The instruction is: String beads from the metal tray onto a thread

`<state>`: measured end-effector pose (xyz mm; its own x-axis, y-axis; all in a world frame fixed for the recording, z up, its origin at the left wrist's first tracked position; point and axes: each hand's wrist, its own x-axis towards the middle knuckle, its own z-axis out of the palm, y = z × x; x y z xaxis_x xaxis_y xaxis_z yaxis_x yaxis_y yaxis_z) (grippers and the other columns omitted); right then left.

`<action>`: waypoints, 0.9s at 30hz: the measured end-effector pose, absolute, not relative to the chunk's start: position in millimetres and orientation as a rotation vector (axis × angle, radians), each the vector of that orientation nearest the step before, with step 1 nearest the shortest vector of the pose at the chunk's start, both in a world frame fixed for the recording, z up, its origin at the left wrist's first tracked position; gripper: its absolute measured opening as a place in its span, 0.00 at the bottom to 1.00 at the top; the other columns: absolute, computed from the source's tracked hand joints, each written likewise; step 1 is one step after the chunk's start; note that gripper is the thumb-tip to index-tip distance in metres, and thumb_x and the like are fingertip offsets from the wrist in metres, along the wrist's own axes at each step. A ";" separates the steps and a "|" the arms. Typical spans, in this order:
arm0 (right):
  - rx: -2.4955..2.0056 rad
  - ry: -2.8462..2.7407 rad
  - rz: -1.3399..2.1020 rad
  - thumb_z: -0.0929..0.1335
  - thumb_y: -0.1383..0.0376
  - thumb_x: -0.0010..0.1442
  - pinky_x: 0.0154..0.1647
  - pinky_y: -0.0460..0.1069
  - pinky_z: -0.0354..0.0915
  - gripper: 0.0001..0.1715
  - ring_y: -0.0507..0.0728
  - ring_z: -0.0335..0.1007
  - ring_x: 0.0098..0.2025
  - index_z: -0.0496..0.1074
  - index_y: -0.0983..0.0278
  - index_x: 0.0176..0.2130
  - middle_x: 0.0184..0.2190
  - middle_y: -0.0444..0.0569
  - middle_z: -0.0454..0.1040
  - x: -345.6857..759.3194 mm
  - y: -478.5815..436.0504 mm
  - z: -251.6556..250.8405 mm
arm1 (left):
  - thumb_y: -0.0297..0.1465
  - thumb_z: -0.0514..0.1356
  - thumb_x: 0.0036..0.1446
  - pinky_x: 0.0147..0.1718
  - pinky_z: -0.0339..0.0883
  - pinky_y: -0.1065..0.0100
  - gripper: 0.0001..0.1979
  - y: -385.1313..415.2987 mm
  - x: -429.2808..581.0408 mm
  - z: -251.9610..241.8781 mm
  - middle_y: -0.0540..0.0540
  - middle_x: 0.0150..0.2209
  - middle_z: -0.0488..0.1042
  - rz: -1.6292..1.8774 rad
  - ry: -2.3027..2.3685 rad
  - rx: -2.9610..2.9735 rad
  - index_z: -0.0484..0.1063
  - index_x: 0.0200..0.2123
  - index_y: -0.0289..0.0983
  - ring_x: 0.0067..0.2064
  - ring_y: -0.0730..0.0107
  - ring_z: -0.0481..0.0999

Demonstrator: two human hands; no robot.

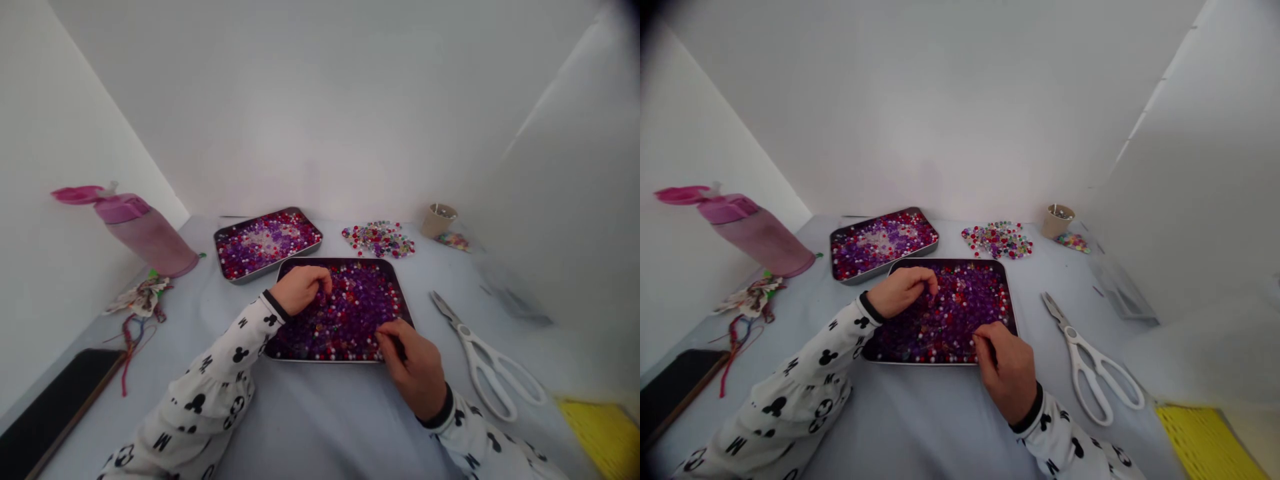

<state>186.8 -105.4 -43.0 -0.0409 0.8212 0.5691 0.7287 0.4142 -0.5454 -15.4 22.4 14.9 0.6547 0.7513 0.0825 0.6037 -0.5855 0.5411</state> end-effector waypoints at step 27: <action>-1.260 -1.744 0.215 0.62 0.71 0.59 0.35 0.47 0.63 0.06 0.53 0.68 0.34 0.68 0.63 0.35 0.31 0.48 0.70 188.9 -103.0 -38.1 | 0.31 0.56 0.55 0.32 0.63 0.72 0.07 -22.4 27.0 21.7 0.48 0.33 0.72 0.811 0.870 1.783 0.67 0.36 0.35 0.33 0.74 0.70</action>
<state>188.9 -103.0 -38.1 -0.0282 0.8149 0.5789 0.6494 0.4552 -0.6091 27.0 -22.4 21.7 0.5251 0.8388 0.1439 0.2030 -0.2876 0.9360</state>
